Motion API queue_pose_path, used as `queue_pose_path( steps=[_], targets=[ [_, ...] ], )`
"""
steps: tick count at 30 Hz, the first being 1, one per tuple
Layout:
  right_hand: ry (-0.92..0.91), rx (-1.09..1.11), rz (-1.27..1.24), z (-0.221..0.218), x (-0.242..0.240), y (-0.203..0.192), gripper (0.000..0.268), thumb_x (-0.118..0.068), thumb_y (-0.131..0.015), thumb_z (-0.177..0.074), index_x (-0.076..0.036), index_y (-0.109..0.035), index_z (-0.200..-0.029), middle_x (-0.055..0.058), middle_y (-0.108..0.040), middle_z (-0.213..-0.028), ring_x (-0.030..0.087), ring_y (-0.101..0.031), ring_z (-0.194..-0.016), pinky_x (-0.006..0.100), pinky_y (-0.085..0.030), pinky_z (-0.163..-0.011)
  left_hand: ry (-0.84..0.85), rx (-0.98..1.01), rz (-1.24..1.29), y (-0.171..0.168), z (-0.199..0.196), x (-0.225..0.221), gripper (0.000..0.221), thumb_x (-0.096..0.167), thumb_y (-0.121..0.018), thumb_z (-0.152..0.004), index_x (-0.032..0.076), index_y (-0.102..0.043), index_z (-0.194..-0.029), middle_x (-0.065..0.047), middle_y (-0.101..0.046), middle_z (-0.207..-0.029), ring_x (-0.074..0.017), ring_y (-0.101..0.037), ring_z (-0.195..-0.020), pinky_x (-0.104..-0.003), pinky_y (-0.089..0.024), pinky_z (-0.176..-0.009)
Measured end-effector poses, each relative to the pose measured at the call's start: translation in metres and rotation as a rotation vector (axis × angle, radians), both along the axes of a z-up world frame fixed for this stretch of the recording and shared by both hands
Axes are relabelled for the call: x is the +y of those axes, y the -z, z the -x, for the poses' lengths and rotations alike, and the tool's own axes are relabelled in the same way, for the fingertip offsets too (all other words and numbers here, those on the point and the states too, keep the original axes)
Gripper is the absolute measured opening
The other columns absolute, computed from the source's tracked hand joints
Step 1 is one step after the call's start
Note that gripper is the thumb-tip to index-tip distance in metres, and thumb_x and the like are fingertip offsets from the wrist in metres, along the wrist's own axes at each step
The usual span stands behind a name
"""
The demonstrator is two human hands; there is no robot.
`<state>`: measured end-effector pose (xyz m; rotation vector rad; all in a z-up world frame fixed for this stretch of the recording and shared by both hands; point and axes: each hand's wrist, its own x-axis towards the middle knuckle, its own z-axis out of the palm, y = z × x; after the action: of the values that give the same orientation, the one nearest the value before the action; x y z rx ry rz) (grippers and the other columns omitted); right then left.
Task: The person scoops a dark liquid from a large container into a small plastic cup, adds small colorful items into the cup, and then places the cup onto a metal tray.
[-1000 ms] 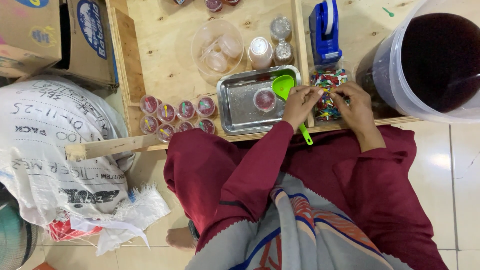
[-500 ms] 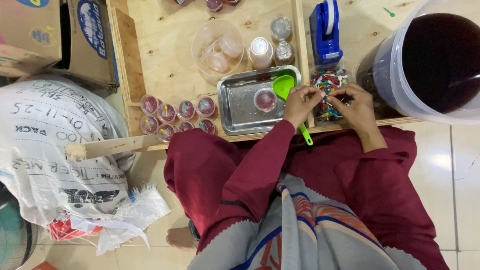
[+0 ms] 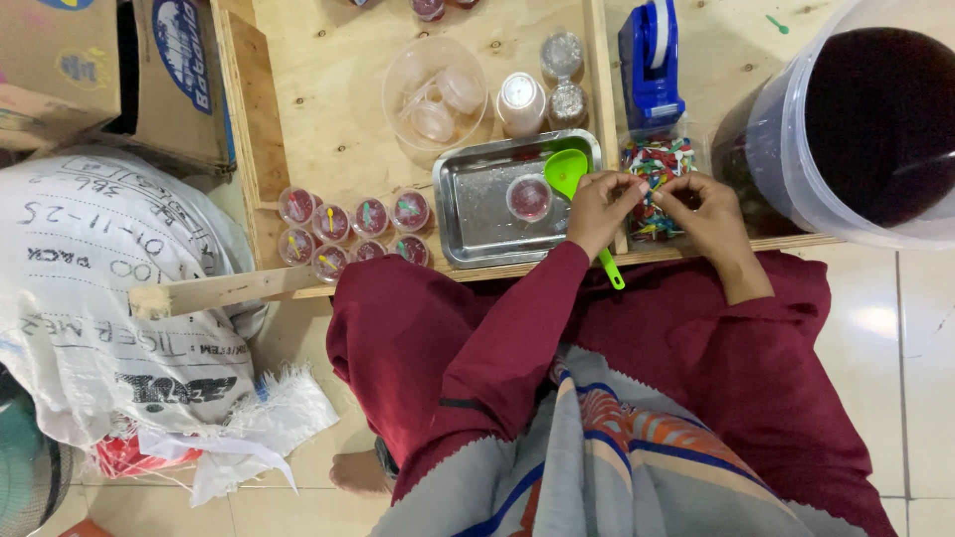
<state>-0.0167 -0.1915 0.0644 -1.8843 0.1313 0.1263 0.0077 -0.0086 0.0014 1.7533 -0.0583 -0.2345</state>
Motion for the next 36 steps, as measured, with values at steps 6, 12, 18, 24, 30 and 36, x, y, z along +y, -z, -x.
queue_pose_path(
  steps=[6,12,18,24,30,36],
  targets=[
    [0.059,0.015,-0.139,-0.001,0.029,-0.018,0.010,-0.015,-0.079,-0.101,-0.007,-0.074,-0.104,0.004,-0.064,-0.086,0.010,-0.057,-0.084,0.026,-0.049,-0.077,-0.046,-0.048,0.045,-0.042,0.000,0.030,0.017,0.037,-0.073,-0.099,0.023,-0.077,-0.106,-0.001,-0.076,-0.104,-0.0240,-0.065,-0.111,-0.039,-0.046,-0.106],
    [-0.139,-0.256,0.177,-0.027,0.093,-0.008,0.011,-0.016,-0.081,-0.099,-0.007,-0.078,-0.102,0.013,-0.066,-0.091,0.028,-0.065,-0.087,0.038,-0.051,-0.076,-0.139,-0.165,-0.132,-0.057,-0.011,0.111,0.023,0.030,-0.080,-0.090,0.019,-0.077,-0.110,-0.007,-0.074,-0.105,-0.0329,-0.067,-0.108,-0.044,-0.049,-0.103],
    [-0.204,-0.218,0.598,-0.044,0.160,0.025,0.023,-0.035,-0.072,-0.094,-0.014,-0.076,-0.086,0.009,-0.059,-0.084,0.037,-0.063,-0.089,0.050,-0.051,-0.077,-0.216,-0.227,-0.560,-0.046,-0.023,0.198,0.024,0.032,-0.079,-0.087,0.030,-0.075,-0.111,0.002,-0.070,-0.107,-0.0290,-0.065,-0.109,-0.045,-0.051,-0.099],
    [-0.144,-0.339,0.794,-0.048,0.173,0.074,0.021,-0.032,-0.071,-0.090,-0.014,-0.075,-0.080,0.008,-0.055,-0.078,0.035,-0.063,-0.077,0.045,-0.052,-0.068,-0.230,-0.128,-0.605,-0.010,-0.023,0.185,0.021,0.039,-0.080,-0.083,0.031,-0.075,-0.102,0.001,-0.073,-0.105,-0.0307,-0.068,-0.109,-0.050,-0.050,-0.097],
    [-0.104,-0.237,0.856,-0.041,0.176,0.078,0.017,-0.036,-0.076,-0.084,-0.020,-0.073,-0.078,0.006,-0.055,-0.087,0.037,-0.062,-0.089,0.046,-0.048,-0.076,-0.161,-0.072,-0.714,0.005,-0.023,0.173,0.013,0.039,-0.080,-0.082,0.036,-0.075,-0.093,0.007,-0.071,-0.098,-0.0255,-0.070,-0.099,-0.045,-0.050,-0.094],
    [-0.095,-0.230,0.887,-0.042,0.181,0.070,0.017,-0.037,-0.077,-0.081,-0.022,-0.071,-0.075,0.004,-0.053,-0.088,0.035,-0.061,-0.093,0.046,-0.043,-0.081,-0.138,-0.171,-0.800,0.009,-0.021,0.164,0.012,0.037,-0.082,-0.081,0.034,-0.076,-0.090,0.006,-0.068,-0.100,-0.0246,-0.066,-0.105,-0.046,-0.044,-0.103]
  ],
)
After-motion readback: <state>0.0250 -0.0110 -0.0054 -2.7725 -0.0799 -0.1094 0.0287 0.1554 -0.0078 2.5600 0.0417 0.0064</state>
